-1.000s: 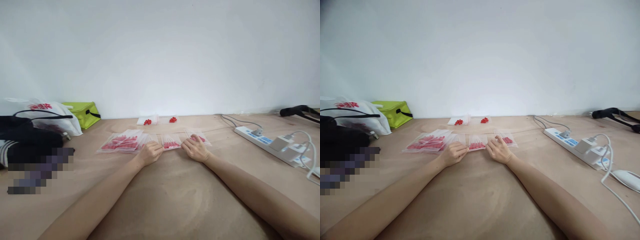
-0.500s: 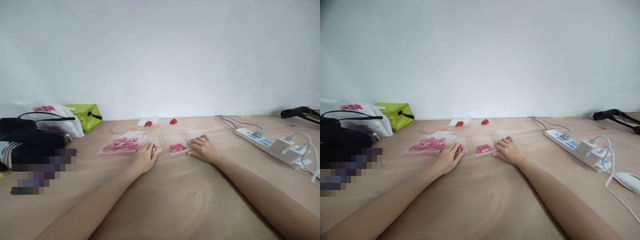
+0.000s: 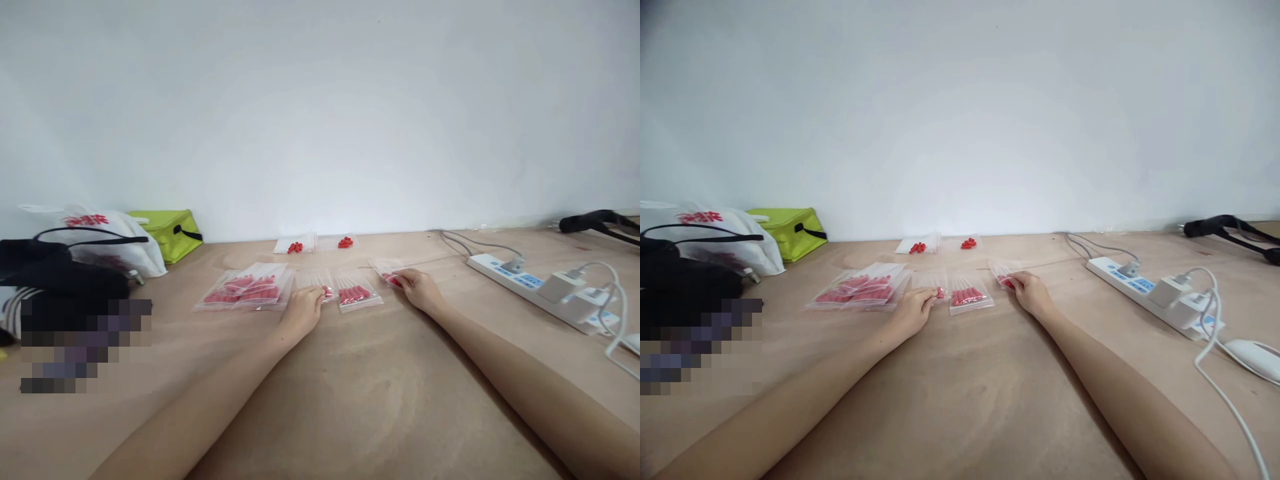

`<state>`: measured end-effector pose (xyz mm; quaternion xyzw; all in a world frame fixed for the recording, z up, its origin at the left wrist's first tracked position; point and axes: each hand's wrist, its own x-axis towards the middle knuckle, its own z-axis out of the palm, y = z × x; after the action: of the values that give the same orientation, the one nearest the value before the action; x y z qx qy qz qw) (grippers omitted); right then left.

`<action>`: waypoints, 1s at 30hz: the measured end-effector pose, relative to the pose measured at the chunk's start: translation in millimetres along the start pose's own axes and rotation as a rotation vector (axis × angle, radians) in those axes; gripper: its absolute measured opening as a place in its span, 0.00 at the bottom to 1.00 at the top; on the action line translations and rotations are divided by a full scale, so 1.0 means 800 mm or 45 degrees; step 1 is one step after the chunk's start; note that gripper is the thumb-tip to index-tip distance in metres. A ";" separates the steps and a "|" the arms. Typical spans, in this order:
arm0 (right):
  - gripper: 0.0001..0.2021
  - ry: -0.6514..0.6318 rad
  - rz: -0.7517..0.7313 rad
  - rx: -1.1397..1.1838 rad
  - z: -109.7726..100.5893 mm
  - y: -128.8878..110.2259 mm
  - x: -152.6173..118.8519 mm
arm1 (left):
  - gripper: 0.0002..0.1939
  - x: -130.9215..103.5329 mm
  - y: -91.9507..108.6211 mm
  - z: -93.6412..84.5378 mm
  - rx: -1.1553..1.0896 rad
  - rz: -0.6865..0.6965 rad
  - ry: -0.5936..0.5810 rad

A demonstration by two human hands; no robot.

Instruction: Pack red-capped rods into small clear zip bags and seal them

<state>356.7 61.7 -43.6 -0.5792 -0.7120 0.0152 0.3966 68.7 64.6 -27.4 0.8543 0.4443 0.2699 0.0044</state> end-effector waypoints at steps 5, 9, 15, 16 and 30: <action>0.15 0.264 0.359 0.153 -0.001 -0.012 0.002 | 0.14 0.009 0.005 -0.003 -0.018 -0.191 0.057; 0.17 0.327 0.492 0.491 0.008 -0.019 0.008 | 0.14 0.003 0.002 -0.016 -0.116 -0.114 -0.013; 0.21 0.386 0.543 0.999 0.031 -0.052 0.026 | 0.20 -0.004 0.003 -0.023 -0.118 -0.061 -0.280; 0.21 0.384 0.501 1.021 0.035 -0.061 0.028 | 0.22 -0.003 0.006 -0.021 -0.130 -0.058 -0.282; 0.17 -0.337 -0.168 0.450 0.063 -0.155 0.018 | 0.15 -0.011 -0.030 -0.020 0.121 0.371 0.214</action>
<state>226.2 55.4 -10.6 -0.4458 -0.7805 0.1895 0.3953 39.0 68.8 -24.1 0.8833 0.3267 0.3169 -0.1125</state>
